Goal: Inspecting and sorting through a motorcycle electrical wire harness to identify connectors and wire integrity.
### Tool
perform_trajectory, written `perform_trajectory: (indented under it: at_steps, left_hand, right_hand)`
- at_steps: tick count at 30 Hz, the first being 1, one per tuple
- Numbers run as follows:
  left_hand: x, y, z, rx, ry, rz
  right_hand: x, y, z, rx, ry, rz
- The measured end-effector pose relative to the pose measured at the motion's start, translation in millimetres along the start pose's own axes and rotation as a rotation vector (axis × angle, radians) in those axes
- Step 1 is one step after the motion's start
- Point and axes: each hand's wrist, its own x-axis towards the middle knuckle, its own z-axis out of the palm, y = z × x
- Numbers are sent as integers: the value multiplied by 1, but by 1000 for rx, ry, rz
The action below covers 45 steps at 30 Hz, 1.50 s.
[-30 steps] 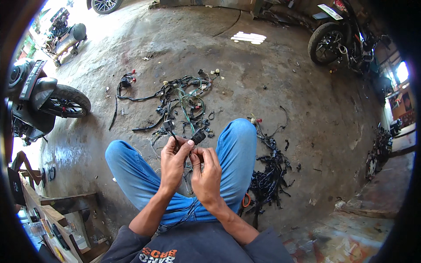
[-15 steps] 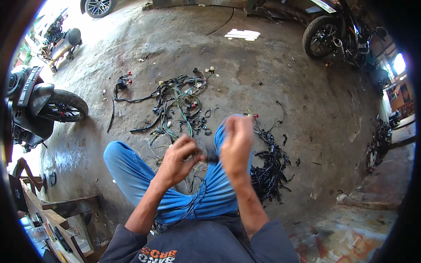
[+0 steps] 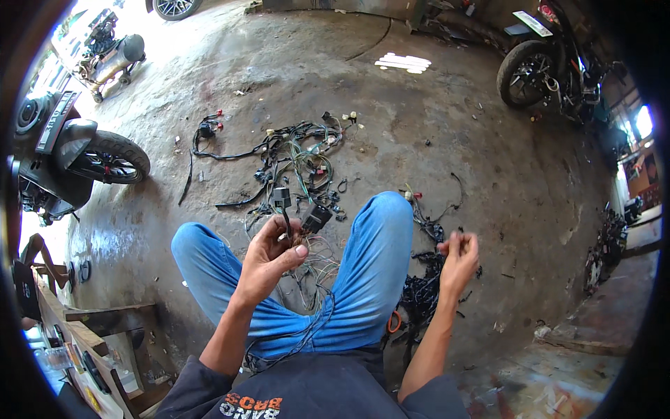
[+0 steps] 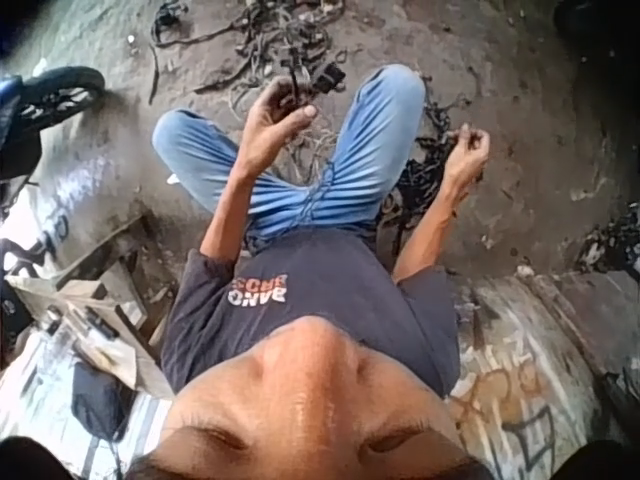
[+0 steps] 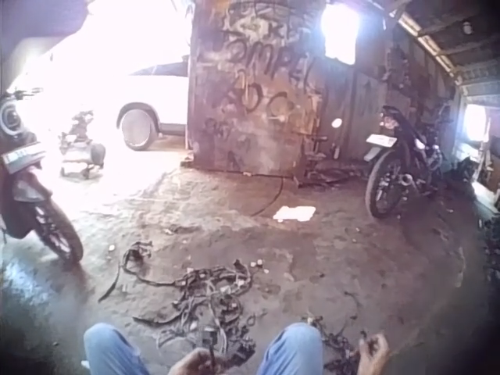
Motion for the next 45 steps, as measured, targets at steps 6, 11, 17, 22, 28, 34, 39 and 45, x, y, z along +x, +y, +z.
perform_trajectory:
  at_steps: [6,11,17,22,28,34,39,45]
  left_hand:
    - [6,8,10,-220,-48,50]
    - [16,13,18,-267,-31,75]
    - [17,11,15,-315,1,49]
    - [10,13,18,-321,-24,-1]
    - [5,11,21,-243,21,47]
    - [1,13,20,-281,139,-29]
    - [5,10,17,-353,46,-278]
    - [16,0,9,-235,-92,-422]
  right_hand:
    - [-65,32,-23,-255,-156,385]
    - [-93,128,-53,-777,-308,345]
    - [-65,19,-7,-524,-179,138]
    - [-59,-143,55,291,-501,-91]
    - [-79,-183,98,392,-689,147]
    - [-98,-181,102,604,-581,151]
    - [-89,-173,98,517,-625,-81]
    - [-91,-174,101,542,-735,24]
